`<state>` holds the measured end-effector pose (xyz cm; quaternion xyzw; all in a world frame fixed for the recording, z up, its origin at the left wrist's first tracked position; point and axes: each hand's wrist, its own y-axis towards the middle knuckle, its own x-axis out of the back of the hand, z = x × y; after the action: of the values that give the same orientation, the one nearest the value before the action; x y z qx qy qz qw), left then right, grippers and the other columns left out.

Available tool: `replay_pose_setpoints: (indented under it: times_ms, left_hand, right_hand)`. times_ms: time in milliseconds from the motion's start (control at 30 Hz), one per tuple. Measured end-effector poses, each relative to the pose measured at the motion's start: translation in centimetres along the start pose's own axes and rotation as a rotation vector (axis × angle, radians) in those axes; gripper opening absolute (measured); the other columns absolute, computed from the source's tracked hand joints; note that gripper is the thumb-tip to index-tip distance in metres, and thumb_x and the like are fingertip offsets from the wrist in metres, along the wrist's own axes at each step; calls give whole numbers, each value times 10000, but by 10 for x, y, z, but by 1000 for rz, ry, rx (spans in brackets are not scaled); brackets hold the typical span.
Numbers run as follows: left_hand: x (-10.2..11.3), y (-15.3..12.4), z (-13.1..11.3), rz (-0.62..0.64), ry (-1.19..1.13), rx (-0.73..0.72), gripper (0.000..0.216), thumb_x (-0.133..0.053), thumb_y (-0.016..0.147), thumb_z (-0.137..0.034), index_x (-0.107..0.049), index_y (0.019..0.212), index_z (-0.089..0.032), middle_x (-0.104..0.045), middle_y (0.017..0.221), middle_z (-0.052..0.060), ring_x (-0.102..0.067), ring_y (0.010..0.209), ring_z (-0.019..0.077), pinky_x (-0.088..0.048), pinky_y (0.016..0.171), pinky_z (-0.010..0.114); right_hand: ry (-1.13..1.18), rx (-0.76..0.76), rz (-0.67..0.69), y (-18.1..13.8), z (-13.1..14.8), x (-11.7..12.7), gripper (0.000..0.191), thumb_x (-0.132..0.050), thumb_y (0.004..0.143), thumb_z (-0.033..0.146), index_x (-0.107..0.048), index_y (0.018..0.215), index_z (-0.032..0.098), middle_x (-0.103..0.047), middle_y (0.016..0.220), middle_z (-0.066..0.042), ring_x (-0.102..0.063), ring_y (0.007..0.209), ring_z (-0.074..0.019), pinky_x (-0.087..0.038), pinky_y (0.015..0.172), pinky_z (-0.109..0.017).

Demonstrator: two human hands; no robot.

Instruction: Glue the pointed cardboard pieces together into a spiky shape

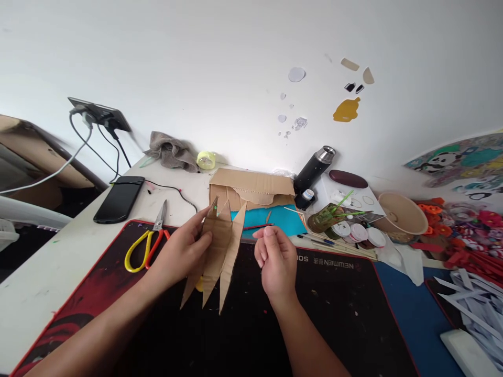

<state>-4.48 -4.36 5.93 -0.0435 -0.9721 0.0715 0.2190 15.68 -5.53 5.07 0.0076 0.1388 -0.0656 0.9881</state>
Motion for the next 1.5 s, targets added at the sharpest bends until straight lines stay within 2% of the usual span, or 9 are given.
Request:
replay_pose_setpoints:
  times_ms: [167, 267, 467, 633, 700, 900, 1100, 1267, 1500]
  left_hand:
    - [-6, -3, -1, 59, -225, 5, 740, -618, 942, -460, -430, 1602, -183, -747, 1115, 67, -701, 1023, 262, -560, 927, 381]
    - [-12, -5, -3, 129, -217, 31, 686, -620, 946, -486, -493, 1555, -197, -743, 970, 39, -705, 912, 255, -574, 829, 360]
    - [-15, -2, -8, 109, -109, -69, 496, -522, 1025, -581, -632, 1390, -263, -753, 1165, 57, -658, 1217, 286, -526, 993, 340]
    - [-11, 4, -14, 31, 12, -114, 404, -578, 1005, -585, -712, 1109, -219, -760, 980, 31, -671, 869, 214, -506, 789, 291]
    - [-9, 7, -12, 16, 68, -121, 366, -617, 987, -564, -727, 1022, -216, -756, 915, 21, -646, 806, 199, -478, 742, 286]
    - [-11, 13, -6, 24, 75, -123, 350, -640, 987, -530, -743, 1135, -230, -779, 921, 12, -675, 853, 203, -471, 772, 290]
    - [-14, 18, -11, -1, 123, -200, 313, -636, 990, -506, -779, 992, -227, -791, 956, 24, -681, 889, 210, -476, 807, 306]
    - [-13, 23, -12, 18, 123, -177, 274, -655, 963, -481, -808, 996, -255, -814, 984, 14, -708, 916, 225, -502, 823, 318]
    - [-14, 31, -15, 77, 183, -243, 244, -642, 953, -418, -831, 975, -265, -834, 969, 4, -738, 876, 223, -548, 828, 314]
  right_hand:
    - [-111, 2, 11, 10, -7, 2, 372, -728, 938, 578, -702, 1094, 241, -631, 878, -10, -576, 709, -155, -465, 654, -300]
    - [-190, -21, 40, 12, -10, -2, 349, -746, 923, 545, -706, 1084, 238, -684, 951, -37, -630, 879, -202, -502, 791, -324]
    - [-336, -50, 43, 15, -8, -4, 285, -733, 917, 500, -706, 905, 217, -664, 799, -19, -567, 738, -185, -453, 683, -308]
    - [-410, -51, 41, 17, -9, -5, 287, -720, 908, 495, -677, 856, 216, -626, 740, 4, -532, 694, -169, -432, 664, -303]
    - [-420, -44, 49, 17, -10, -5, 288, -719, 906, 495, -673, 849, 217, -625, 742, 4, -534, 699, -170, -434, 679, -308]
    - [-395, -30, 66, 16, -9, -4, 300, -701, 922, 503, -690, 836, 216, -636, 766, -7, -524, 713, -170, -429, 679, -305]
    - [-452, 66, 82, 20, -12, 1, 255, -681, 949, 444, -693, 838, 215, -653, 768, -7, -562, 721, -169, -441, 698, -306]
    - [-473, 137, 111, 23, -18, 6, 211, -669, 957, 409, -694, 855, 226, -690, 814, -19, -606, 759, -185, -467, 728, -321]
    - [-444, 101, 140, 26, -23, 12, 185, -666, 955, 392, -694, 860, 236, -699, 844, -15, -619, 792, -190, -473, 755, -329]
